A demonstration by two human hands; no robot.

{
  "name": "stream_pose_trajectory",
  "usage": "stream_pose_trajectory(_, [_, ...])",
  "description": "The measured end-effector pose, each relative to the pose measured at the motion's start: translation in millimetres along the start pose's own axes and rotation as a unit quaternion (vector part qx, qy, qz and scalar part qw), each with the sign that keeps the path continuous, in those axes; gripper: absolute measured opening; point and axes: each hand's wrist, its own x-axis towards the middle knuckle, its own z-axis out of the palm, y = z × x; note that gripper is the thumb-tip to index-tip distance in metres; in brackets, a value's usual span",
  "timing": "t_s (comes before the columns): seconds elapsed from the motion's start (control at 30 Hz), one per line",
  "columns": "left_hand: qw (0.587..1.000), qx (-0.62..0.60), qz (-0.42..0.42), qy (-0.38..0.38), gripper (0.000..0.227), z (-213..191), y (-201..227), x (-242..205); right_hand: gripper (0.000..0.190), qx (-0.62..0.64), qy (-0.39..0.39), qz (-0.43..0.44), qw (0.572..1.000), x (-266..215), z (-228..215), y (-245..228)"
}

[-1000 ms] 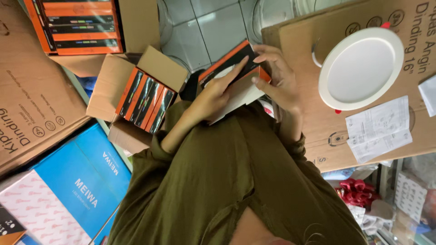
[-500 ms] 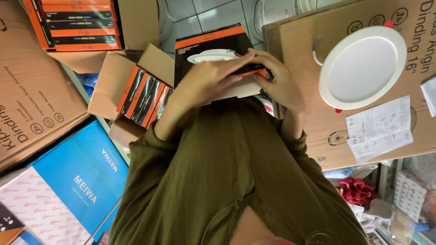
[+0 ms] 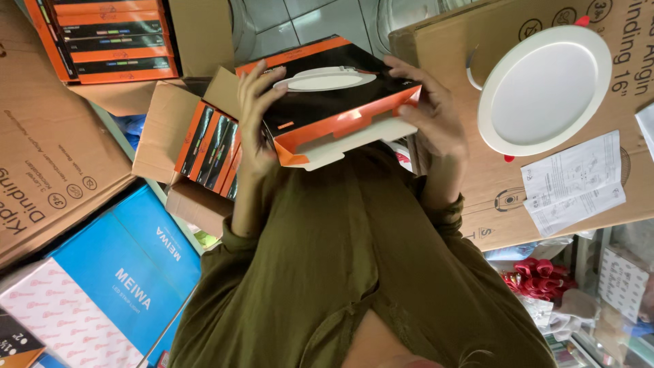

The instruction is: The person unboxes a ceiling light fixture from its packaging, holds the light, and places multiple boxes into a storage container by hand.

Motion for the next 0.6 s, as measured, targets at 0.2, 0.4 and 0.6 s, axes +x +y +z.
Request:
stream_pose_trajectory(0.2, [0.999, -0.035, -0.014, -0.008, 0.072, -18, 10, 0, 0.059, 0.075, -0.006, 0.045, 0.996, 7, 19, 18])
stream_pose_trajectory(0.4, [0.999, -0.032, -0.012, 0.031, 0.057, -24, 6, 0, 0.048, 0.039, -0.006, 0.061, 0.997, 14, 42, 20])
stream_pose_trajectory(0.6, [0.997, -0.053, -0.011, 0.049, 0.055, -15, -6, -3, 0.050, 0.036, 0.026, 0.069, 0.997, 17, 48, 17])
